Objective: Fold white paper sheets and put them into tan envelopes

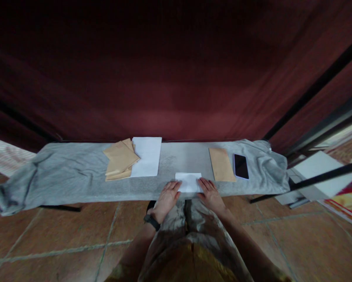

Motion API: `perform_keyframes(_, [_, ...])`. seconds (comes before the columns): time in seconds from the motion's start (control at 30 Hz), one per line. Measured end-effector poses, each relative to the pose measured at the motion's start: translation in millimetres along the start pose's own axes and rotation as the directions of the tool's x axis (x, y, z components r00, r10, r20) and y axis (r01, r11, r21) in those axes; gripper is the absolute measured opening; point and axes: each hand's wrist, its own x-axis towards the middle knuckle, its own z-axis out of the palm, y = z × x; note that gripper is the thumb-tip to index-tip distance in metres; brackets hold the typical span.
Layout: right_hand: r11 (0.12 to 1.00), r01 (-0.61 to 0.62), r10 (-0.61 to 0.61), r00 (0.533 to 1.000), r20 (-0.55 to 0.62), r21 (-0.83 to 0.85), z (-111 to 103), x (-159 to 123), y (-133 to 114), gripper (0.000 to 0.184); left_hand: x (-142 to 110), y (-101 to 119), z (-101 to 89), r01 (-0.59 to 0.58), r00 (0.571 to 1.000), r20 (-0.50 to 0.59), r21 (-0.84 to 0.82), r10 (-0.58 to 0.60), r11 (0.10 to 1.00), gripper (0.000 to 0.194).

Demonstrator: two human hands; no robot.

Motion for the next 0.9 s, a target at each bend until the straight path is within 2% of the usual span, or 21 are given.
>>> perform_keyframes(0.17, [1.000,0.025,-0.025,1.000,0.006,-0.014,-4.1,1.6,2.7,0.056,-5.7,-0.8,10.0,0.009,0.999,-0.045,0.029,-0.008,1.000,0.042])
perform_keyframes(0.3, [1.000,0.019,-0.019,1.000,0.007,-0.001,-4.8,4.8,6.5,0.052,-4.7,3.0,10.0,0.017,0.998,-0.054,0.029,-0.016,0.999,0.040])
perform_keyframes(0.53, [1.000,0.005,-0.005,1.000,-0.015,0.026,-7.9,5.0,2.2,0.041,4.6,10.8,-1.6,-0.123,0.991,0.062,0.106,0.117,0.987,0.045])
perform_keyframes(0.6, [0.999,0.009,-0.007,0.999,-0.049,0.045,-12.0,6.1,0.0,0.037,5.4,9.6,-3.3,-0.150,0.988,0.049,0.088,0.146,0.985,0.048])
perform_keyframes(0.67, [0.995,0.017,-0.009,0.996,-0.088,0.094,-18.0,9.3,-1.5,0.033,5.7,6.5,-4.1,-0.141,0.990,-0.010,0.021,0.142,0.990,0.046])
perform_keyframes(0.73, [0.982,0.008,0.016,0.992,-0.124,0.189,-25.8,15.4,-2.5,0.030,7.2,2.6,-5.1,-0.078,0.992,-0.106,-0.101,0.067,0.992,0.037])
perform_keyframes(0.8, [0.943,-0.035,0.094,0.982,-0.163,0.330,-34.6,24.6,-3.0,0.031,11.5,-0.6,-7.0,0.014,0.975,-0.207,-0.297,-0.078,0.955,0.023])
perform_keyframes(0.83, [0.911,-0.064,0.149,0.972,-0.180,0.408,-38.7,30.4,-2.9,0.033,15.1,-1.5,-8.2,0.047,0.960,-0.234,-0.411,-0.155,0.911,0.019])
perform_keyframes(0.9, [0.828,-0.118,0.260,0.947,-0.189,0.548,-44.6,44.0,-1.8,0.037,25.0,-1.7,-10.0,0.094,0.924,-0.238,-0.616,-0.299,0.782,0.025])
